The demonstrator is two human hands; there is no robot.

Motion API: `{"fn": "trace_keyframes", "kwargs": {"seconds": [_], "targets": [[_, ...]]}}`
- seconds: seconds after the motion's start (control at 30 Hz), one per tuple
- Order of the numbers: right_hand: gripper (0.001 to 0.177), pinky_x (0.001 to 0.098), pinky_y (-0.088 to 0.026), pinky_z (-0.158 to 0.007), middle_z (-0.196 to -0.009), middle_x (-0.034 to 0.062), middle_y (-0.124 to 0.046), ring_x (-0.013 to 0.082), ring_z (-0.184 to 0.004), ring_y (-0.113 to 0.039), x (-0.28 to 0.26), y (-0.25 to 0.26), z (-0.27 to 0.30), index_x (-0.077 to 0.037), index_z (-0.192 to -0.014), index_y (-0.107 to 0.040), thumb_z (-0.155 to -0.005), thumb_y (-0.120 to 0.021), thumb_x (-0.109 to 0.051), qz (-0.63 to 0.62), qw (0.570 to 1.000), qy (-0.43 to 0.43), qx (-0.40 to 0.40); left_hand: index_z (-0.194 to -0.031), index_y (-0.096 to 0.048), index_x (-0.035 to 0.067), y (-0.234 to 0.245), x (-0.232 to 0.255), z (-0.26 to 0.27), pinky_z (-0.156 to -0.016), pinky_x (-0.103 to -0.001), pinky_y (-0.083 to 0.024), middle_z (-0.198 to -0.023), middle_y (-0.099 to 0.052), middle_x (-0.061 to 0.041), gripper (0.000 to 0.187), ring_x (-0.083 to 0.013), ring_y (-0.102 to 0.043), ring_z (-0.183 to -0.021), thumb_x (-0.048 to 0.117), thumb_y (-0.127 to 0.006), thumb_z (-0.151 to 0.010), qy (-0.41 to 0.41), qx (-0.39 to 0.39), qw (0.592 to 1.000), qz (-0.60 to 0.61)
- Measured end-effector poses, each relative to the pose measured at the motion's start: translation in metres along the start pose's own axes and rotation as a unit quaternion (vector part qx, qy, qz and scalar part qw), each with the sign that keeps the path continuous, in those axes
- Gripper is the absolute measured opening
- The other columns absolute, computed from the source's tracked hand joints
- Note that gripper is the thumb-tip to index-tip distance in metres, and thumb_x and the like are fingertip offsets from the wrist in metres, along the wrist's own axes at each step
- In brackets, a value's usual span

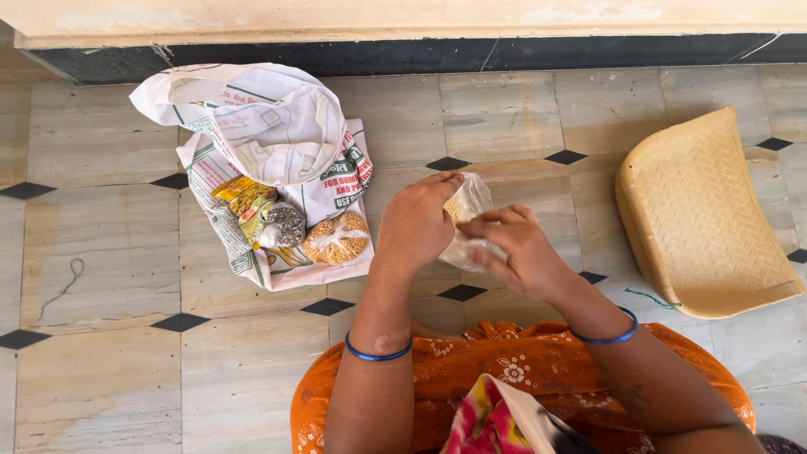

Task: The person sits on the floor and sifts grains in a woven tray, picking out debris by hand. They then pour the grains into a plastic bag and tie it closed.

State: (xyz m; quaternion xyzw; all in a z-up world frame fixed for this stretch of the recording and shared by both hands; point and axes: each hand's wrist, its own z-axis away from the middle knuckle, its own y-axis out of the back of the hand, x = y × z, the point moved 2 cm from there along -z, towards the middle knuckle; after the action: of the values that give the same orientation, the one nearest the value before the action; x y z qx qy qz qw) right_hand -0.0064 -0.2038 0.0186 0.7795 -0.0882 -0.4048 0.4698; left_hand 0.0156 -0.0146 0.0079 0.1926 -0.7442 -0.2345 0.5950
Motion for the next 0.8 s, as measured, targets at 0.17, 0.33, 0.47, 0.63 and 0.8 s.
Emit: {"fn": "trace_keyframes", "kwargs": {"seconds": [0.17,0.33,0.47,0.63,0.8], "targets": [[0.013,0.0562,-0.036,-0.115,-0.094,0.0021,-0.077,0.0187,-0.097,-0.073,0.014,0.018,0.033,-0.014,-0.094,-0.073,-0.087,-0.074,-0.024,0.176,0.984,0.014,0.012,-0.097,-0.082,0.012,-0.001,0.002,-0.003,-0.084,-0.041,-0.058,-0.099,-0.079,-0.009,0.028,-0.0298,-0.074,-0.09,0.003,-0.06,-0.082,0.118,-0.015,0.993,0.001],[0.008,0.0449,-0.052,-0.098,-0.086,0.0021,-0.074,0.0151,-0.079,-0.073,0.04,0.04,0.069,-0.008,-0.104,-0.07,-0.096,-0.069,-0.009,0.106,0.982,-0.125,0.098,-0.106,-0.076,0.008,-0.009,0.014,-0.001,-0.075,-0.04,-0.057,-0.081,-0.074,-0.014,0.032,-0.0285,-0.073,-0.076,0.029,-0.078,-0.082,0.03,-0.051,0.994,0.094],[0.01,0.0299,-0.056,-0.061,-0.089,0.007,-0.071,0.0158,-0.071,-0.074,0.071,0.024,0.079,-0.003,-0.112,-0.059,-0.103,-0.064,-0.005,-0.009,0.962,-0.196,0.19,-0.088,-0.07,0.022,-0.046,0.006,0.011,-0.077,-0.046,-0.054,-0.091,-0.074,-0.011,0.044,-0.0328,-0.069,-0.086,0.059,-0.076,-0.064,-0.202,0.126,0.965,-0.107],[0.014,0.0341,-0.06,-0.074,-0.105,0.0105,-0.074,0.0229,-0.088,-0.073,0.111,0.004,0.078,-0.007,-0.11,-0.067,-0.098,-0.063,-0.002,0.083,0.982,-0.134,0.107,-0.097,-0.072,0.005,-0.121,-0.077,0.005,-0.077,-0.044,-0.055,-0.089,-0.073,-0.019,0.04,-0.0361,-0.071,-0.083,0.045,-0.069,-0.094,0.176,-0.153,0.971,0.058],[0.037,0.0446,-0.054,-0.091,-0.126,0.018,-0.065,0.0357,-0.112,-0.065,0.126,-0.042,0.08,-0.007,-0.121,-0.067,-0.088,-0.076,-0.021,0.007,0.991,-0.125,-0.05,-0.103,-0.072,0.007,-0.155,-0.139,0.027,-0.084,-0.045,-0.054,-0.097,-0.073,-0.018,0.028,-0.0363,-0.071,-0.093,0.032,-0.071,-0.091,0.248,-0.077,0.965,0.032]]}}
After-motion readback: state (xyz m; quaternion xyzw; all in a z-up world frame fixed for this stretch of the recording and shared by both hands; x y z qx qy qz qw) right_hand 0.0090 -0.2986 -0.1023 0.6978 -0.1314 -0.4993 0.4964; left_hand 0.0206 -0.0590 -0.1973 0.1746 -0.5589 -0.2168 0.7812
